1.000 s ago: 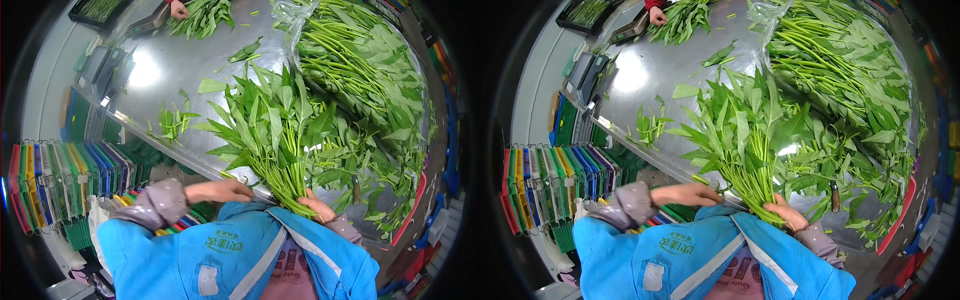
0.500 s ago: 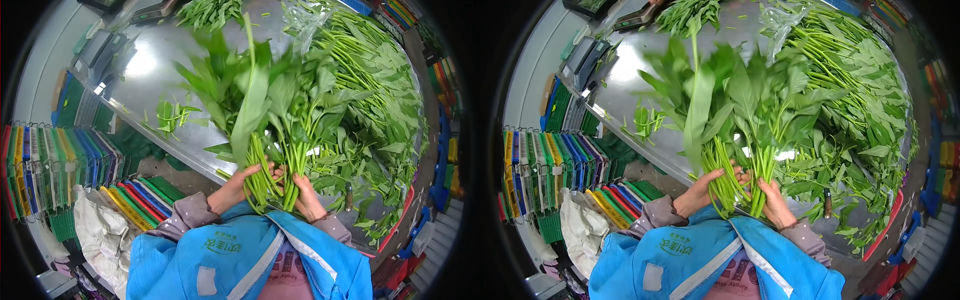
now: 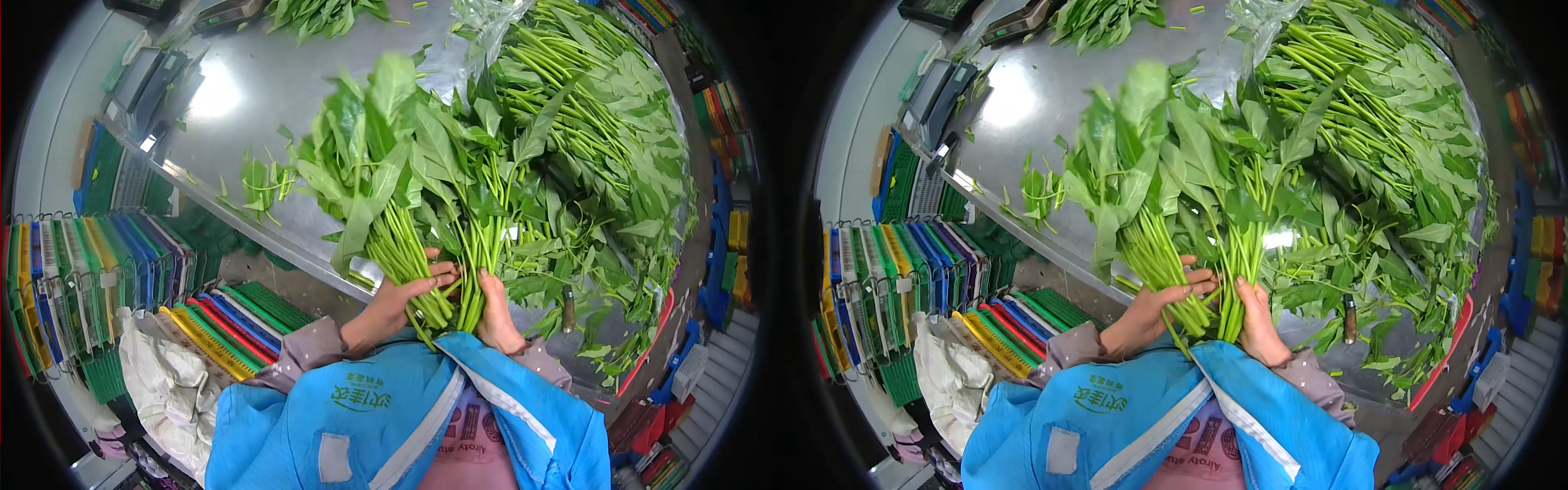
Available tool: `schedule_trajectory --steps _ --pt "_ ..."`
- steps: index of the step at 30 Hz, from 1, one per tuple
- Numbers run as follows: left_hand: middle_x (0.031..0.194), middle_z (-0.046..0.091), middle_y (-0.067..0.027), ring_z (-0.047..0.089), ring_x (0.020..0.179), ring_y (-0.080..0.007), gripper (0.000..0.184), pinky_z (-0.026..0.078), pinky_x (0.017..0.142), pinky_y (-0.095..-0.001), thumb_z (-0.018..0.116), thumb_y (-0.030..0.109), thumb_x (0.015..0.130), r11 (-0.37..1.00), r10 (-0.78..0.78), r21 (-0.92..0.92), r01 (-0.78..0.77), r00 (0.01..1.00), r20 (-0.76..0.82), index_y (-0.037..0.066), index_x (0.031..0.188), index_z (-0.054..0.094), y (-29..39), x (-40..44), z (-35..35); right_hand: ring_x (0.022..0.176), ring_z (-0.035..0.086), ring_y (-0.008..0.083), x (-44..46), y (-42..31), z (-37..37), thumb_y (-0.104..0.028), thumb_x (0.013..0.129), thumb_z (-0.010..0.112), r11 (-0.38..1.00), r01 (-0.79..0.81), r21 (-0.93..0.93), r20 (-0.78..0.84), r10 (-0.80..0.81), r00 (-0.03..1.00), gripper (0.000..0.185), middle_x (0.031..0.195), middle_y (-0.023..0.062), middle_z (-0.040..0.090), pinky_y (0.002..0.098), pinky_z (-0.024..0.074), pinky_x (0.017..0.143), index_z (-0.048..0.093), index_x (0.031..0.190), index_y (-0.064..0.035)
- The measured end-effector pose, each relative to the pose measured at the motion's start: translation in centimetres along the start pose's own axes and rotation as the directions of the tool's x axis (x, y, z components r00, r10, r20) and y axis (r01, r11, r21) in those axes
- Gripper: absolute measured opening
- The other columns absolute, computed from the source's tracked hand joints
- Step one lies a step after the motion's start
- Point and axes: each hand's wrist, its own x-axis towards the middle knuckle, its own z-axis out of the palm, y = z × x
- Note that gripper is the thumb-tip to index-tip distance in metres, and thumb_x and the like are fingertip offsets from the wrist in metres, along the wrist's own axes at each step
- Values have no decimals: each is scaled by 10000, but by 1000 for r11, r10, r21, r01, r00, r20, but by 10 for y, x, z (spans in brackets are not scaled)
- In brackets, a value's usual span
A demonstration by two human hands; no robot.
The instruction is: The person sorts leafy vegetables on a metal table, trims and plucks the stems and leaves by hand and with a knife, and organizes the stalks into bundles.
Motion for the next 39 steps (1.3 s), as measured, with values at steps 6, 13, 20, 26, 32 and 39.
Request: schedule_trajectory --steps 6,13,20,26,32,39 --pt "925 558 -65 543 844 -142 366 473 727 -283 598 122 799 984 -150 79 159 983 -106 28 1126 466 -4 2 4 754 566 138 -2 1 10 -152 849 510 963 -157 219 -26 167 986 234 861 74 594 261 469 684 528 1019 8" --pt "820 545 -15 518 720 -102 215 437 626 -248 640 104 758 986 -42 158 52 997 -66 45 936 534 -3 3 9 772 535 102 -1 -29 17 -116 845 532 941 48 -335 148 2 989 255 879 54 589 235 438 699 542 1060 19" --pt "807 566 -24 543 703 -116 161 448 621 -249 624 105 771 955 87 288 -69 995 -52 37 892 542 0 -1 13 747 555 119 -7 -23 16 -72 803 538 840 198 -505 27 -214 976 229 853 72 600 250 452 679 541 1012 22" --pt "674 580 -105 586 647 -207 225 463 567 -342 651 170 716 170 211 974 -150 971 113 32 849 534 32 -5 -9 592 555 124 -32 -72 -2 -38 794 523 770 288 -569 -128 -429 894 140 708 53 567 245 445 545 496 921 15" --pt "562 552 -95 546 503 -202 165 435 473 -329 609 146 741 -93 677 986 -138 717 165 25 836 551 159 -10 -19 554 528 122 -37 -99 -42 -77 804 548 590 406 -698 -80 -628 774 167 712 47 539 242 429 491 479 930 9" --pt "599 506 -26 495 516 -100 109 422 514 -244 593 84 784 267 562 939 -218 827 32 20 814 510 173 -16 29 569 558 169 -21 -119 26 -209 812 573 683 648 -338 22 -682 731 340 818 116 556 281 475 518 485 1010 53"
